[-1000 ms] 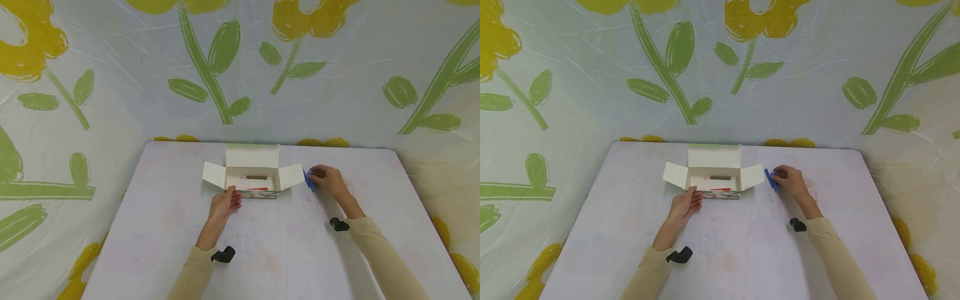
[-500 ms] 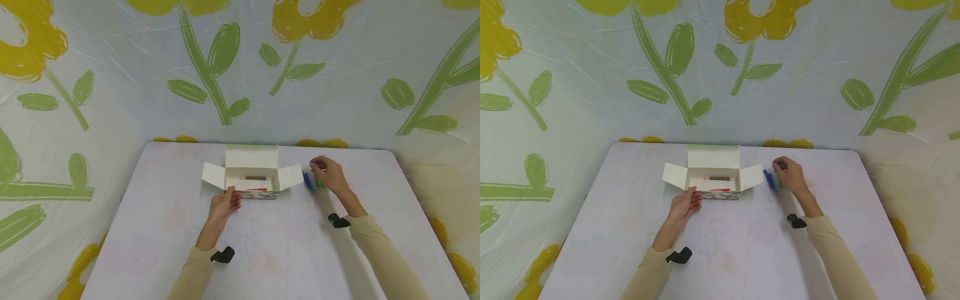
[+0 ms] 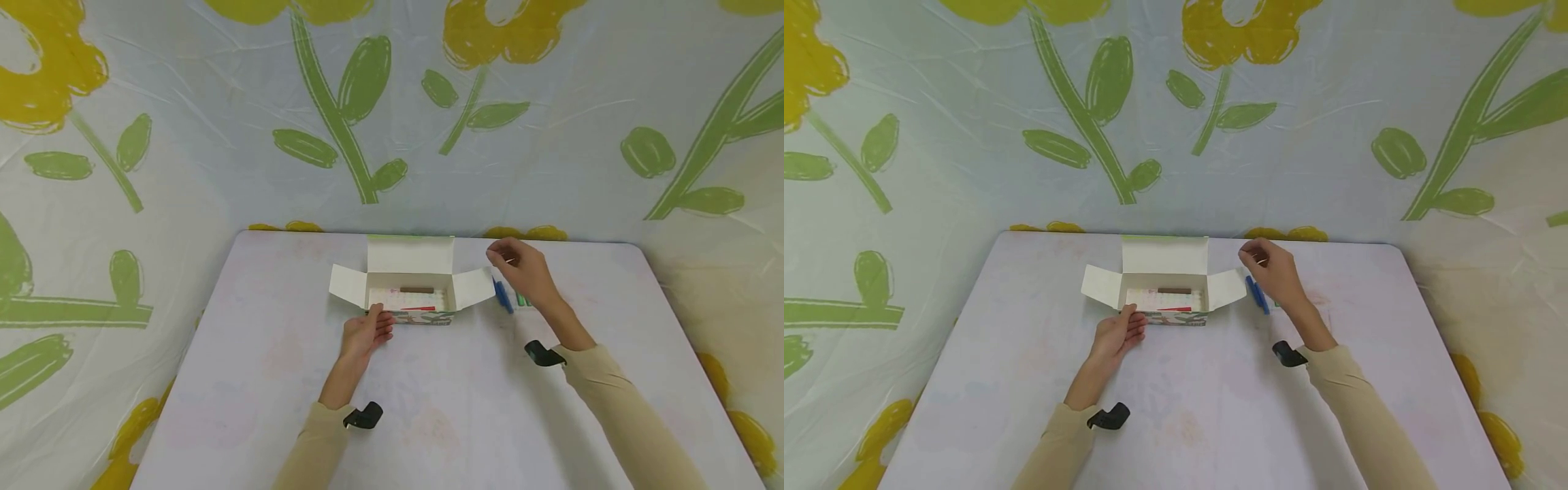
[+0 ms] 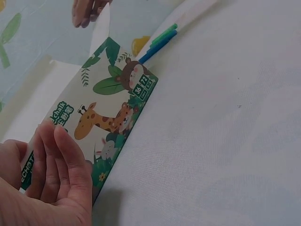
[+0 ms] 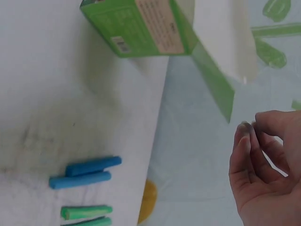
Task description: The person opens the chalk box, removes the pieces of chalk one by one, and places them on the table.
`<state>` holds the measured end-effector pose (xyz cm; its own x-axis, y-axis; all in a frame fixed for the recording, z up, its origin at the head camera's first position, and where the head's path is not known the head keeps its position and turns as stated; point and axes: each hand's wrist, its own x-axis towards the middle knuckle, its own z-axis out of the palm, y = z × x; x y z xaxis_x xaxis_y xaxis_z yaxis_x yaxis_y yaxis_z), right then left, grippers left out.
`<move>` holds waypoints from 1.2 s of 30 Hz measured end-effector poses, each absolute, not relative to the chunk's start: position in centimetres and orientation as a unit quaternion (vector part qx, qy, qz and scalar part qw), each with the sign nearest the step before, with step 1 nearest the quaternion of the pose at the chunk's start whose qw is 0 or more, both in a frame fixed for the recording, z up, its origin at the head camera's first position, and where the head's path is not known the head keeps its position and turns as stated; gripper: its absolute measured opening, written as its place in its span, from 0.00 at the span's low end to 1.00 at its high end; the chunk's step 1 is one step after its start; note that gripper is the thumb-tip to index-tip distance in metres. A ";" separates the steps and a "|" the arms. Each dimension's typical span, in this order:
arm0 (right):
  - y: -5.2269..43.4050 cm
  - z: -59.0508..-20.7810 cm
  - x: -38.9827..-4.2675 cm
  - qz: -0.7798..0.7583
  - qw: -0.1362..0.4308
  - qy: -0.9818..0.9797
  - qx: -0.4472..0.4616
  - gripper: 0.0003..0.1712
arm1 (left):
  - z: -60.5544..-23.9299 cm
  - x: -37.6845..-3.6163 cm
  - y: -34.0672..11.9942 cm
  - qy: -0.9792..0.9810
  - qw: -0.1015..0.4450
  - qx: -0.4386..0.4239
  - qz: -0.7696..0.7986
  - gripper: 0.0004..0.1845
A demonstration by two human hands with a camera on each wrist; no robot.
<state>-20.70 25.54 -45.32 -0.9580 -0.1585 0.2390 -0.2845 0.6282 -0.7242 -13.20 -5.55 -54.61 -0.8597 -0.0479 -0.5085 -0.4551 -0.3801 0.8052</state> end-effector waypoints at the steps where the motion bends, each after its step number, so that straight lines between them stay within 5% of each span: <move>1: 25.2 -45.2 -20.7 0.414 0.073 -0.899 0.126 0.13 | -54.6 -13.2 -5.6 0.541 0.128 -0.233 0.798 0.19; 22: 17.6 -47.6 -21.1 0.428 -0.033 -0.863 0.265 0.10 | -54.5 -13.1 -5.3 0.539 0.116 -0.231 0.802 0.19; 36: 14.5 -49.8 -21.4 0.392 -0.154 -0.840 0.341 0.13 | -54.7 -13.2 -5.4 0.536 0.116 -0.228 0.804 0.19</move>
